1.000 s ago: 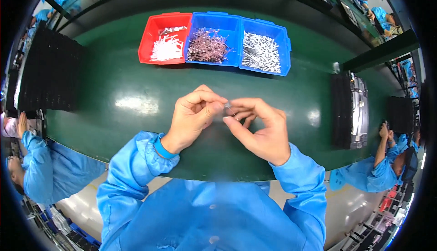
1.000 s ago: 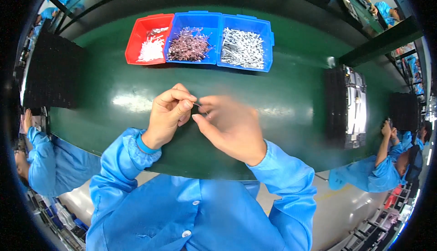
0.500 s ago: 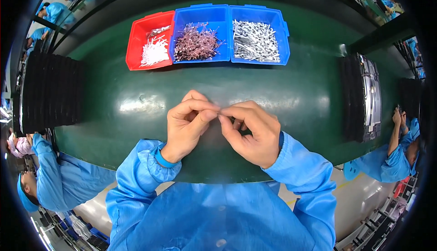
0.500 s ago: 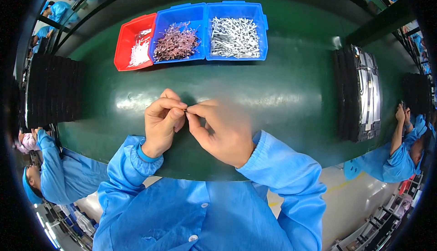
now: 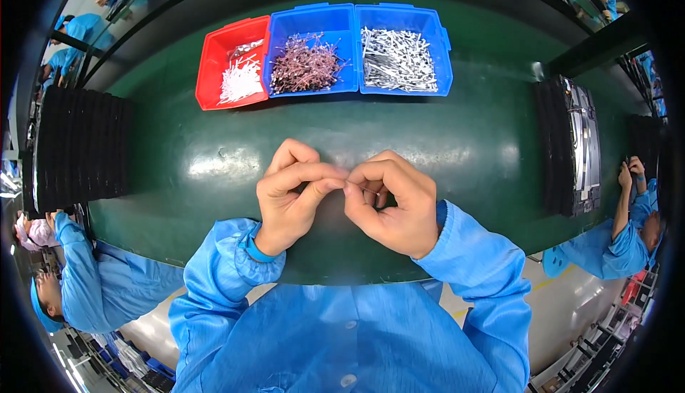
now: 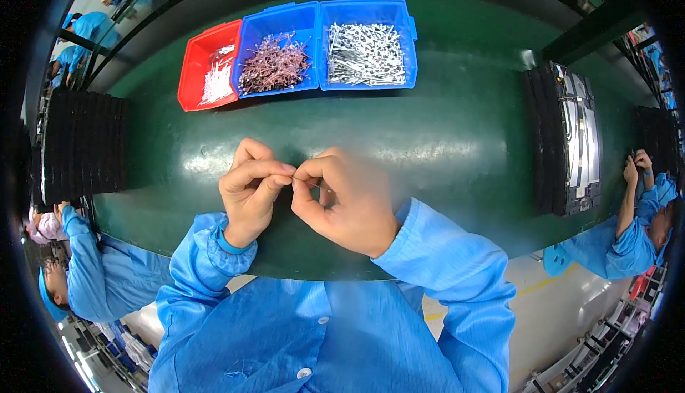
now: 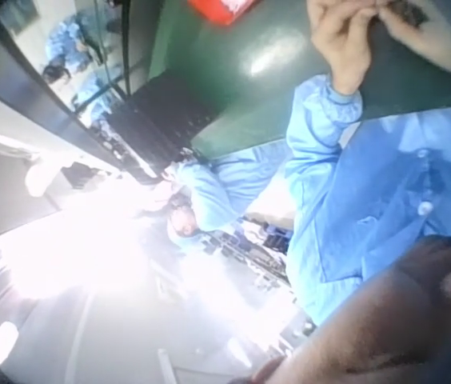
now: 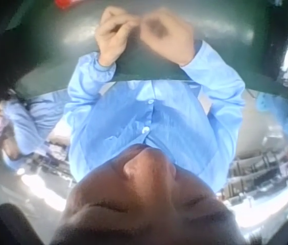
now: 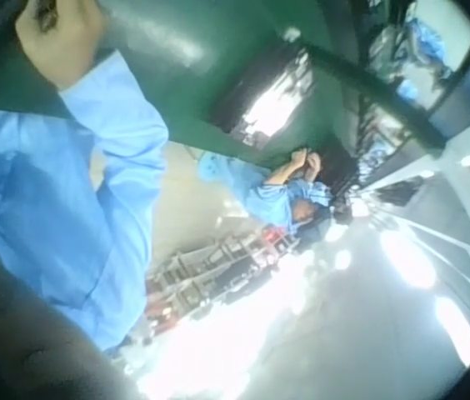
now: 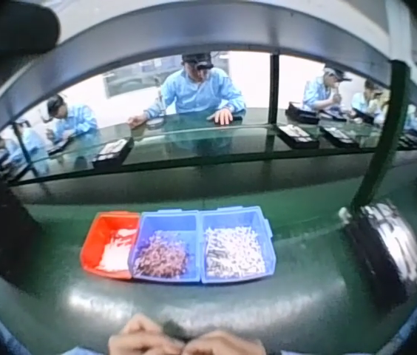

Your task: The person assembles electronic tablet devices on a production line by taking small components and adhesive strips from plastic bins, peeling and applying them onto the device frames and circuit boards, and setting the assembled units down on the workbench.

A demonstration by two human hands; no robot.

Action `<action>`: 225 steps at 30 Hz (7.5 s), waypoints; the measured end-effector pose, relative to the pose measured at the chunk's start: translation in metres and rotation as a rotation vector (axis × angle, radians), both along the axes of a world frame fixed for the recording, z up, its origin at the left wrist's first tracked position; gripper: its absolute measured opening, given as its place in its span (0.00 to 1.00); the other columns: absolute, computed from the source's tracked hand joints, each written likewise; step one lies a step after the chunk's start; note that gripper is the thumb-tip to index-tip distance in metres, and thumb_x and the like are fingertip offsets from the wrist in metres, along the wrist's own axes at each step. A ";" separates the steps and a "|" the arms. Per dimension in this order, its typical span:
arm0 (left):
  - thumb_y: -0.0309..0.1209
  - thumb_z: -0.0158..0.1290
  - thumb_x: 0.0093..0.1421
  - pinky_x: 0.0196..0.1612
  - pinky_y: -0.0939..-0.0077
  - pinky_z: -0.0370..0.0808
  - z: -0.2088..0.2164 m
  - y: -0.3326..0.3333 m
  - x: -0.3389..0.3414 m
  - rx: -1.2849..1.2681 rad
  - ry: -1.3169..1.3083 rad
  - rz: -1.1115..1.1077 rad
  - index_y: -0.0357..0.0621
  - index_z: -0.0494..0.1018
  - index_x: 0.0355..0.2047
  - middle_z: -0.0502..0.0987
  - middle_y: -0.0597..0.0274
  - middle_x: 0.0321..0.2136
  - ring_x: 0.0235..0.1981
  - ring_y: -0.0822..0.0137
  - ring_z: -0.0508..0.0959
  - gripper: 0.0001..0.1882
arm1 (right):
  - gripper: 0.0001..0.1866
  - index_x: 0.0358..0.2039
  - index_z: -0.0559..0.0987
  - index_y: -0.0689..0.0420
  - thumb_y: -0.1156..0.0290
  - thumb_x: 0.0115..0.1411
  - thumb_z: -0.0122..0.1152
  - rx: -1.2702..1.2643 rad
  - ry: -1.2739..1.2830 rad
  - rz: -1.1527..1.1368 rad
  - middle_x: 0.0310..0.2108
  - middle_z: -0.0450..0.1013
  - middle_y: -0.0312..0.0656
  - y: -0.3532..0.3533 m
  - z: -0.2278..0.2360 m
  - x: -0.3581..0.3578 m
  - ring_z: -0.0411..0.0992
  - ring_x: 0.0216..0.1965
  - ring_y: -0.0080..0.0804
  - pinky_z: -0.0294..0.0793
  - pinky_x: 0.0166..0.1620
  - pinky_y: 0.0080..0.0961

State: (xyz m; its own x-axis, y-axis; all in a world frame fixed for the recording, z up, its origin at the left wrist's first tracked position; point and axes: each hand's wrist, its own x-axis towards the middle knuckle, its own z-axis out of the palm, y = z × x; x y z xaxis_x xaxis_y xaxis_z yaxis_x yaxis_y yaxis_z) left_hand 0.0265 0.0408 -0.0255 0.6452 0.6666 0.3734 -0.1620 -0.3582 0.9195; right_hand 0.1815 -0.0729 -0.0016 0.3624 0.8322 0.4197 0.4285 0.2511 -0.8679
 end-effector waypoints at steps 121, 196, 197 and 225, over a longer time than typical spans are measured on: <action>0.25 0.61 0.66 0.27 0.84 0.70 -0.009 0.053 0.013 -0.024 0.256 -0.111 0.34 0.79 0.37 0.77 0.64 0.30 0.25 0.79 0.77 0.05 | 0.05 0.33 0.84 0.55 0.68 0.60 0.66 -0.155 -0.819 -0.633 0.39 0.78 0.42 0.055 -0.044 0.242 0.74 0.43 0.46 0.73 0.48 0.42; 0.25 0.62 0.64 0.26 0.82 0.68 -0.009 0.051 0.016 -0.092 0.237 -0.069 0.36 0.80 0.38 0.75 0.68 0.27 0.23 0.81 0.69 0.05 | 0.39 0.58 0.76 0.67 0.63 0.47 0.77 -0.704 -0.782 -0.090 0.53 0.76 0.63 0.136 0.029 0.127 0.75 0.56 0.56 0.73 0.61 0.40; 0.25 0.62 0.64 0.26 0.82 0.68 -0.009 0.051 0.016 -0.089 0.237 -0.069 0.36 0.80 0.38 0.75 0.68 0.27 0.23 0.81 0.69 0.05 | 0.38 0.58 0.76 0.67 0.64 0.47 0.77 -0.680 -0.759 -0.081 0.52 0.77 0.62 0.137 0.027 0.128 0.76 0.55 0.55 0.74 0.60 0.40; 0.24 0.63 0.63 0.26 0.81 0.68 -0.012 0.052 0.015 -0.070 0.238 -0.071 0.36 0.80 0.38 0.76 0.67 0.27 0.23 0.81 0.70 0.05 | 0.24 0.46 0.84 0.62 0.76 0.45 0.71 -0.534 -0.557 0.153 0.34 0.80 0.49 0.118 0.055 0.155 0.80 0.37 0.42 0.80 0.45 0.36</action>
State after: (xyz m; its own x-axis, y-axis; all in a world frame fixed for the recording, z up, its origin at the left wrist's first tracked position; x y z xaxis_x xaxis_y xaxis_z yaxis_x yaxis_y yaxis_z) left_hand 0.0418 0.0927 -0.0372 0.7554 0.6354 0.1601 0.0394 -0.2879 0.9568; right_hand 0.3368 0.0448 0.0534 0.0814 0.9961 0.0351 0.8304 -0.0483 -0.5551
